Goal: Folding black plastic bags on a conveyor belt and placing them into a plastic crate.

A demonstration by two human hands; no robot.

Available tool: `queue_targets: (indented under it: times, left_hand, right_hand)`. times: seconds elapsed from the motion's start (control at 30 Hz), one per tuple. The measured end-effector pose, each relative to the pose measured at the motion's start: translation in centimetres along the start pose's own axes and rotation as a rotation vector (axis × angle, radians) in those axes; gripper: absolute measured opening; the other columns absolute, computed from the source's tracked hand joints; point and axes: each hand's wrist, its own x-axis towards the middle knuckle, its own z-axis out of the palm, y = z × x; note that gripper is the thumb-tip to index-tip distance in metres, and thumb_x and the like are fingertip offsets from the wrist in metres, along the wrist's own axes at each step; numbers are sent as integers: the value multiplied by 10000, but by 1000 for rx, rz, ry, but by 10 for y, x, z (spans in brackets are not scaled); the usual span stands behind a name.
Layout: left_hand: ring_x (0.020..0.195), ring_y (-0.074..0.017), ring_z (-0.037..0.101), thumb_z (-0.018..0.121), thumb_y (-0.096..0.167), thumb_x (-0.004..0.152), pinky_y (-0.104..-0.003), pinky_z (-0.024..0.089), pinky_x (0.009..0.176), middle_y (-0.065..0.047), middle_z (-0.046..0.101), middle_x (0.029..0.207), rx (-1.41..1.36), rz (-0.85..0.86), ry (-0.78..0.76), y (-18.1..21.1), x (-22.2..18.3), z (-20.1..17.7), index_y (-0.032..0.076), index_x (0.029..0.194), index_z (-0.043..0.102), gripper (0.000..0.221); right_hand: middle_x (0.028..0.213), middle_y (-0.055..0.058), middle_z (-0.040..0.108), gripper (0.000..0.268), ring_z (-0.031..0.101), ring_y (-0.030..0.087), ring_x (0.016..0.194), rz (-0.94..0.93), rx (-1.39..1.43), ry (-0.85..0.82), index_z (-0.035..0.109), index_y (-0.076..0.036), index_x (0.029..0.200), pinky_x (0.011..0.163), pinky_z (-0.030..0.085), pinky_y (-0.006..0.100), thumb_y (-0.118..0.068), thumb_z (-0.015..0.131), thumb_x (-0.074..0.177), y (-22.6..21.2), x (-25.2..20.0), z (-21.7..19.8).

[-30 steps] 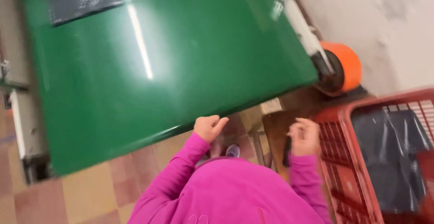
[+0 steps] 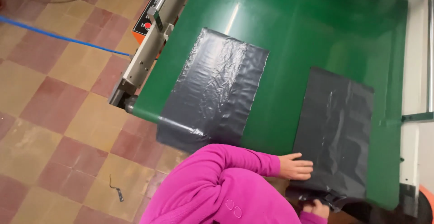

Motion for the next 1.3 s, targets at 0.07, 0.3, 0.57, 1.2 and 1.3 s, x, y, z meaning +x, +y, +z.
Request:
queue_targets:
  times: [0.07,0.3,0.57,1.2,1.3]
  left_hand:
    - [1460,-212,514,556,251,1013,-520,491,1112,4,553,1455,-62,58,7,1,14,10,213,1318,552,307]
    - [1090,-294,702,631,162,824,-423,574,875,-44,714,1238,-811,-145,-291,-13,69,-59,259,1289,624,474]
    - [986,-287,773,679,113,903,-358,590,865,-119,787,1035,-1224,-584,-96,-95,110,-116,109,1127,726,228]
    - [881,-470,673,601,340,973,-543,532,804,-265,709,921,-472,-1201,107,-213,59,31,-6,1058,672,363]
    - [877,-473,675,588,339,977,-549,531,812,-263,713,909,-450,-1280,11,-206,66,13,-7,1023,674,359]
  right_hand:
    - [1205,169,664,477,670,301,989,-40,20,-45,549,-59,1415,793,585,422,-22,557,940,-16,23,7]
    - [1162,176,682,428,691,278,980,-204,59,-35,555,-95,1390,831,596,408,-107,574,963,-61,124,13]
    - [1119,184,700,387,714,257,970,-299,2,62,564,-129,1366,869,607,396,-191,597,985,-123,176,-35]
    - [1137,115,641,560,610,263,996,-542,-1038,-372,594,-33,1244,889,527,382,-207,883,796,-126,399,95]
    - [1304,120,631,626,572,342,1204,-769,-1180,-569,614,-65,1329,1033,474,458,-262,898,808,-133,414,127]
